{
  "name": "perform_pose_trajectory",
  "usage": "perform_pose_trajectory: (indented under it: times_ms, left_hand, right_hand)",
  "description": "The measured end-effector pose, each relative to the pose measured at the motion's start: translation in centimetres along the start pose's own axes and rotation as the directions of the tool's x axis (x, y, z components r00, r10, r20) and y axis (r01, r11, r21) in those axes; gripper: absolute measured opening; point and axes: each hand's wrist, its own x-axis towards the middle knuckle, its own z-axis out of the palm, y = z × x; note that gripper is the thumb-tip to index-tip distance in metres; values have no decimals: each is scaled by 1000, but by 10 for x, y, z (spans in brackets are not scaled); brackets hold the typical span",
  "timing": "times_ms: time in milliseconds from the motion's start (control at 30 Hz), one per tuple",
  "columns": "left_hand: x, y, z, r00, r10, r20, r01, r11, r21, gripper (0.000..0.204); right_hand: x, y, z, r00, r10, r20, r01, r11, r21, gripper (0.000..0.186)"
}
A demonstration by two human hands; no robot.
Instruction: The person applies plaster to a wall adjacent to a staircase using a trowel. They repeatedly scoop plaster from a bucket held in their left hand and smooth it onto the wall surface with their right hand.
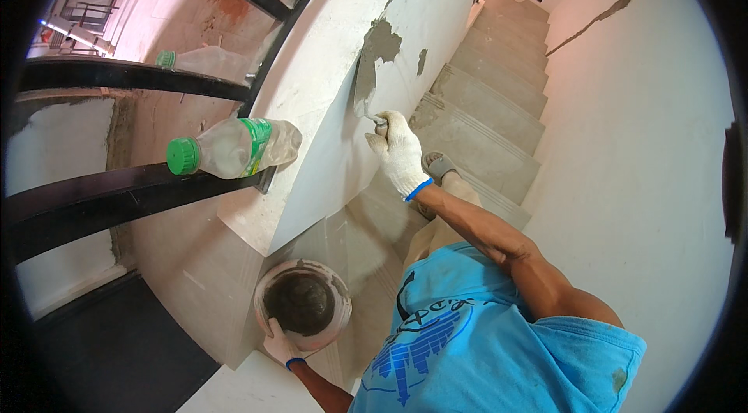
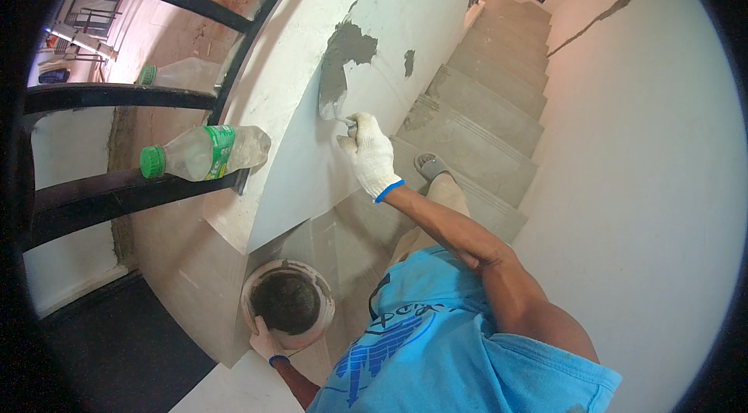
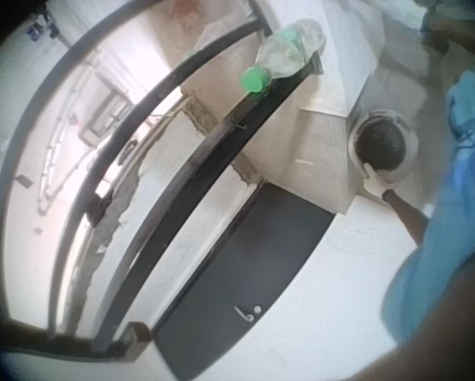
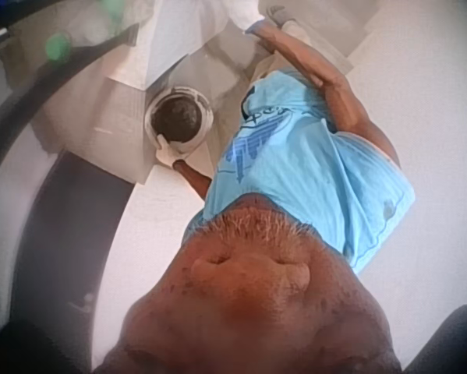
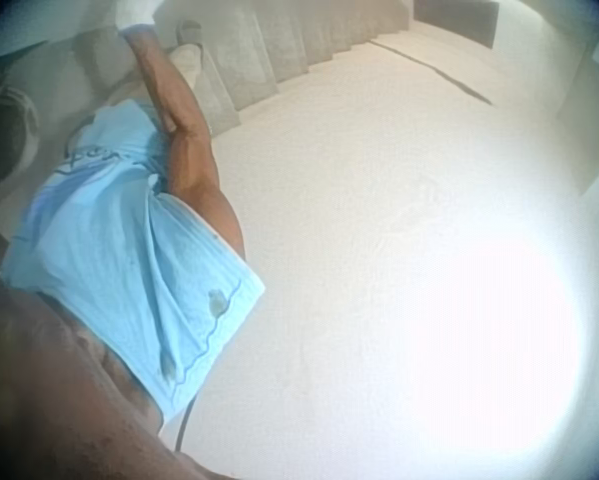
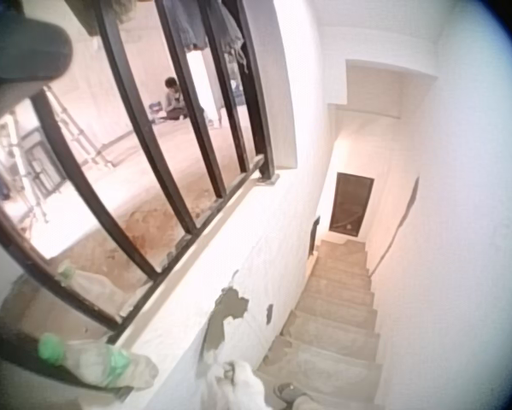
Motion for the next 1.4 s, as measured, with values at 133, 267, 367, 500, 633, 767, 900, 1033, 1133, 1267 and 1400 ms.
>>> perform_pose_trajectory:
  times_ms: [133, 267, 367, 500, 633, 767, 900, 1033, 1133, 1267, 1400]
  left_hand:
    - [-3, 5, 0, 1000, -13, 18, 13, 1000, 4, 60]
    - [-3, 14, -2, 999, -27, 33, 25, 998, 59, 59]
    - [-1, 4, -1, 1000, 0, 14, 0, 1000, 22, 58]
    - [0, 5, 1, 1000, -6, 22, 7, 1000, -5, 59]
    - [5, -7, 0, 1000, -11, 11, 12, 1000, -19, 61]
    - [3, -2, 0, 1000, -13, 12, 14, 1000, -3, 61]
    - [3, -6, 1, 1000, 7, -3, -7, 999, -37, 60]
    - [-2, 6, 0, 1000, -19, 11, 19, 1000, -14, 60]
    - [0, 5, -2, 999, -22, 24, 21, 999, 35, 60]
    - [0, 3, -2, 1000, -5, 30, 5, 1000, 19, 60]
    - [-2, 7, -1, 1000, -7, 23, 7, 1000, 8, 61]
  right_hand:
    - [-13, 1, 0, 999, -22, 29, 23, 999, -37, 42]
    - [-12, 11, -7, 1000, -16, 15, 16, 1000, -9, 41]
    - [5, 9, -10, 1000, 10, -28, -10, 1000, -18, 41]
    - [26, 10, -10, 991, -65, -118, 57, 996, -65, 41]
    - [32, 1, -9, 994, -27, -108, 22, 999, -45, 40]
    - [31, 2, -4, 996, -16, -87, 13, 999, -33, 41]
    - [19, 8, -1, 999, -13, -48, 10, 999, -48, 43]
    - [9, 9, -7, 998, -34, -59, 29, 996, -81, 43]
    - [11, 15, -7, 993, -62, -97, 54, 996, -76, 43]
    - [25, 8, -8, 991, -66, -118, 55, 994, -99, 41]
    - [29, 7, -3, 996, -20, -92, 15, 998, -56, 41]
